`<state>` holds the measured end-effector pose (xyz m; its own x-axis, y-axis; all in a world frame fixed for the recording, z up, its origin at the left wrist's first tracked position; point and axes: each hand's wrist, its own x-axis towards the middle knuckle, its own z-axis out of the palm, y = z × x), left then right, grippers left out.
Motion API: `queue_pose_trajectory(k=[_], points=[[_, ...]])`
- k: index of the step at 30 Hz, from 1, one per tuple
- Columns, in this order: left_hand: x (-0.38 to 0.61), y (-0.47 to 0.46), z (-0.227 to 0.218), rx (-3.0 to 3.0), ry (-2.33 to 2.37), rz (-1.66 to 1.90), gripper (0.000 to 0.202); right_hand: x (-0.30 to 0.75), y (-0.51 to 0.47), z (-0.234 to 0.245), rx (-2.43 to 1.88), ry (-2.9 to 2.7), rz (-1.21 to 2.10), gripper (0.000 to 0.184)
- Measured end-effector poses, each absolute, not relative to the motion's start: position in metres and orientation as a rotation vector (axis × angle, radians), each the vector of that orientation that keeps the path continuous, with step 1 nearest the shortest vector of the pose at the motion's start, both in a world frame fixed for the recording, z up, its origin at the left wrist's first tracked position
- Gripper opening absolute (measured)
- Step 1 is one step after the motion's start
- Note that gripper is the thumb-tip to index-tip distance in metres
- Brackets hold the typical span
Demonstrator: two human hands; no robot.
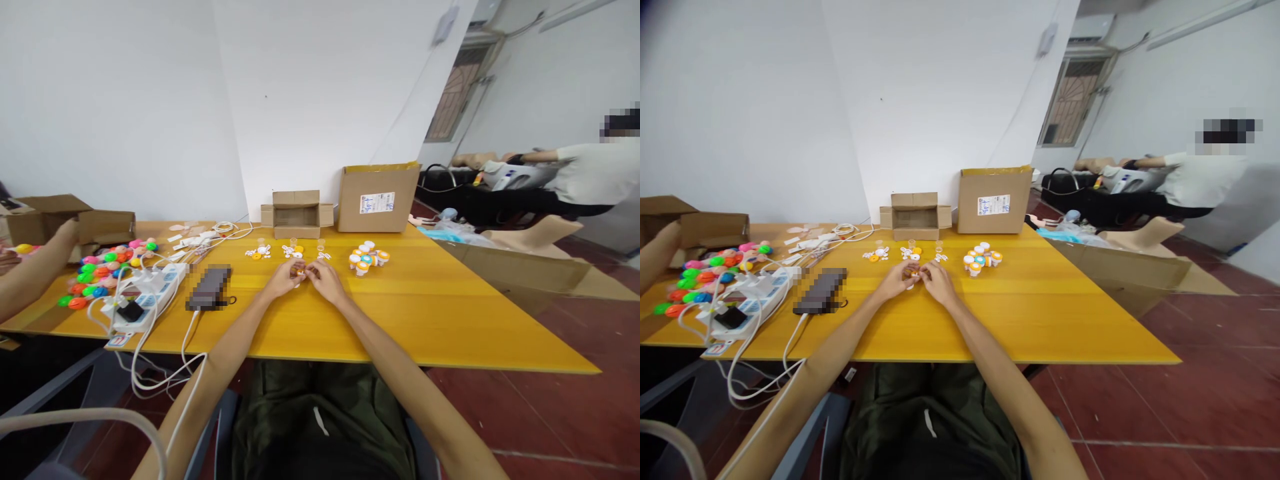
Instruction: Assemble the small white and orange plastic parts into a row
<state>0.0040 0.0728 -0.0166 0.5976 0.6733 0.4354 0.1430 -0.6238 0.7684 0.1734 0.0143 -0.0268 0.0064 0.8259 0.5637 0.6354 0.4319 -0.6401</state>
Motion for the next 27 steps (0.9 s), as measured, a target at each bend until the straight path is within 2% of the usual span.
queue_pose_trajectory(k=[5, 9, 13, 21, 27], points=[[0.002, 0.078, -0.012, 2.085, 0.776, 1.098, 0.026, 0.166, 0.002, -0.018, -1.218, -1.771, 0.206, 0.013], [-0.001, 0.079, -0.007, 2.057, 0.868, 1.2, 0.024, 0.157, -0.006, -0.018, -1.13, -2.043, 0.137, 0.005], [-0.001, 0.078, -0.005, 2.06, 0.912, 1.244, 0.024, 0.158, -0.002, -0.024, -1.16, -2.121, 0.018, 0.011], [0.001, 0.077, -0.011, 2.113, 0.803, 1.141, 0.025, 0.174, 0.017, -0.045, -1.511, -1.832, -0.111, 0.016], [0.003, 0.08, -0.024, 2.11, 0.696, 0.999, 0.032, 0.178, 0.018, -0.043, -1.44, -1.772, -0.078, 0.018]])
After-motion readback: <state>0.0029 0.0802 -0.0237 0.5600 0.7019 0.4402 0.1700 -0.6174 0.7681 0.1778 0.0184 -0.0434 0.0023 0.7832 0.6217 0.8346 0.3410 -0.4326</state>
